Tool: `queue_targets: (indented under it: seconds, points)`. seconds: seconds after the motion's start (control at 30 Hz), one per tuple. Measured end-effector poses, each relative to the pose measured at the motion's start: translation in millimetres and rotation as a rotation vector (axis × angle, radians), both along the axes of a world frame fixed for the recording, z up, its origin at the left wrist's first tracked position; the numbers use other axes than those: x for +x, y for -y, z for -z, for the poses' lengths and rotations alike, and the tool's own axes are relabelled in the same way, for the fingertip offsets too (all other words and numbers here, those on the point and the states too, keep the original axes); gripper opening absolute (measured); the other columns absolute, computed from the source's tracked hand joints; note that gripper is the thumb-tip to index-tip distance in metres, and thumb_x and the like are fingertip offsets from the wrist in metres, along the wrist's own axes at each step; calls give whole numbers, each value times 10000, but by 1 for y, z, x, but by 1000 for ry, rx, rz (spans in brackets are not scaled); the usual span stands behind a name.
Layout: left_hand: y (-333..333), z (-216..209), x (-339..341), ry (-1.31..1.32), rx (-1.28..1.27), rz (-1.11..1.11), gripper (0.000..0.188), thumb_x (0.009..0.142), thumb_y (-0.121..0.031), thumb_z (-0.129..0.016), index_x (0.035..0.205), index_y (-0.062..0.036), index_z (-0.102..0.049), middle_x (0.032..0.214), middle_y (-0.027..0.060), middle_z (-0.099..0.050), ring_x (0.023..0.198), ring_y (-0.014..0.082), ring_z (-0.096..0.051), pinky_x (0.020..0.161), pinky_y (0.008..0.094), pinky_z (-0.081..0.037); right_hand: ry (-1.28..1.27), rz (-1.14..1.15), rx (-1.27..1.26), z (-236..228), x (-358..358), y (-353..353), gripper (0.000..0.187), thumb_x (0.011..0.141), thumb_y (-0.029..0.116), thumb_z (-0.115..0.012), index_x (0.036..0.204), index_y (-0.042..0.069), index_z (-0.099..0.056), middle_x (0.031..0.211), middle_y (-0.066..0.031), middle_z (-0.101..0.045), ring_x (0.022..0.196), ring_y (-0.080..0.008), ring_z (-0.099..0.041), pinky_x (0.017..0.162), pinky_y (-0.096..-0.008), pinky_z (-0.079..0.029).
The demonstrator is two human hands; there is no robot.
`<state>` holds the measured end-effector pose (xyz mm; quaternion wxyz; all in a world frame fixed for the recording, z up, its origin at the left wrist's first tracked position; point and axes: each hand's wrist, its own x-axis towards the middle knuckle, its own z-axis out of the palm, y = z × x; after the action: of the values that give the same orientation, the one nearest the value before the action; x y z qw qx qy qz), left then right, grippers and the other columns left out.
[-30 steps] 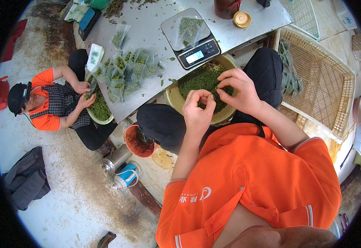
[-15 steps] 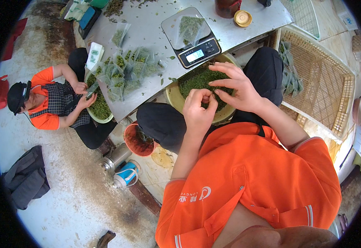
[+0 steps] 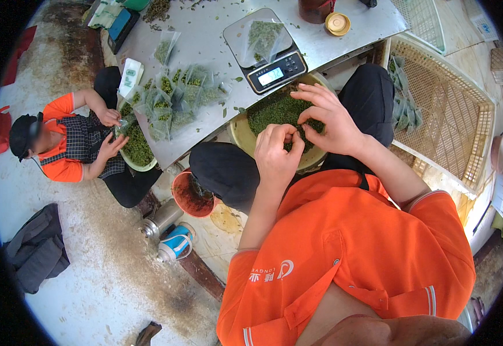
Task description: The person scoops green leaves from a bowl into small plastic bags, weighs each bag on a digital scale, and places the filled bags on the table. The person repeats this process continuously.
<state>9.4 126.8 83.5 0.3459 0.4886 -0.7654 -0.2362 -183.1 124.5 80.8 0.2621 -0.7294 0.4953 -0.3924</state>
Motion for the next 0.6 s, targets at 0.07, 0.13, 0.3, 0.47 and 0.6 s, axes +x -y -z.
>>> queue_targets:
  seconds: [0.07, 0.13, 0.3, 0.47, 0.6]
  points:
    - [0, 0, 0, -40, 38, -5, 163, 789, 33, -745, 901, -55, -665, 827, 74, -637, 745, 245, -655, 698, 362, -524, 148, 25, 80, 5, 3, -2, 102, 818, 13, -699, 915, 44, -698, 1436, -145, -614, 1444, -336, -484, 1209, -486, -370]
    - [-1, 1, 1, -126, 113, -16, 156, 802, 28, -750, 910, -43, -664, 812, 63, -624, 737, 221, -638, 700, 350, -519, 369, 79, 255, 7, 1, -3, 96, 843, -8, -680, 926, 38, -696, 1437, -144, -617, 1431, -303, -505, 1191, -438, -389]
    - [0, 7, 6, -389, 416, -59, 91, 868, 31, -735, 929, -8, -680, 828, 36, -626, 745, 124, -603, 721, 277, -509, 669, 122, 324, 5, -3, -1, 407, 856, -43, -676, 1258, 20, -673, 1367, -126, -660, 1331, -242, -586, 1161, -385, -428]
    - [-1, 8, 7, -491, 555, -89, 70, 884, 29, -727, 933, 5, -683, 844, 24, -633, 761, 105, -600, 725, 269, -508, 586, -127, 541, -3, -6, -3, 472, 859, -18, -732, 1323, 26, -661, 1299, -97, -688, 1230, -205, -643, 1102, -354, -487]
    - [-1, 7, 7, -451, 513, -70, 74, 875, 27, -728, 932, 8, -687, 845, 31, -633, 765, 106, -604, 727, 266, -508, 526, -85, 564, -1, -3, -3, 328, 879, 30, -770, 1202, 19, -717, 1157, -73, -712, 1058, -162, -686, 948, -319, -563]
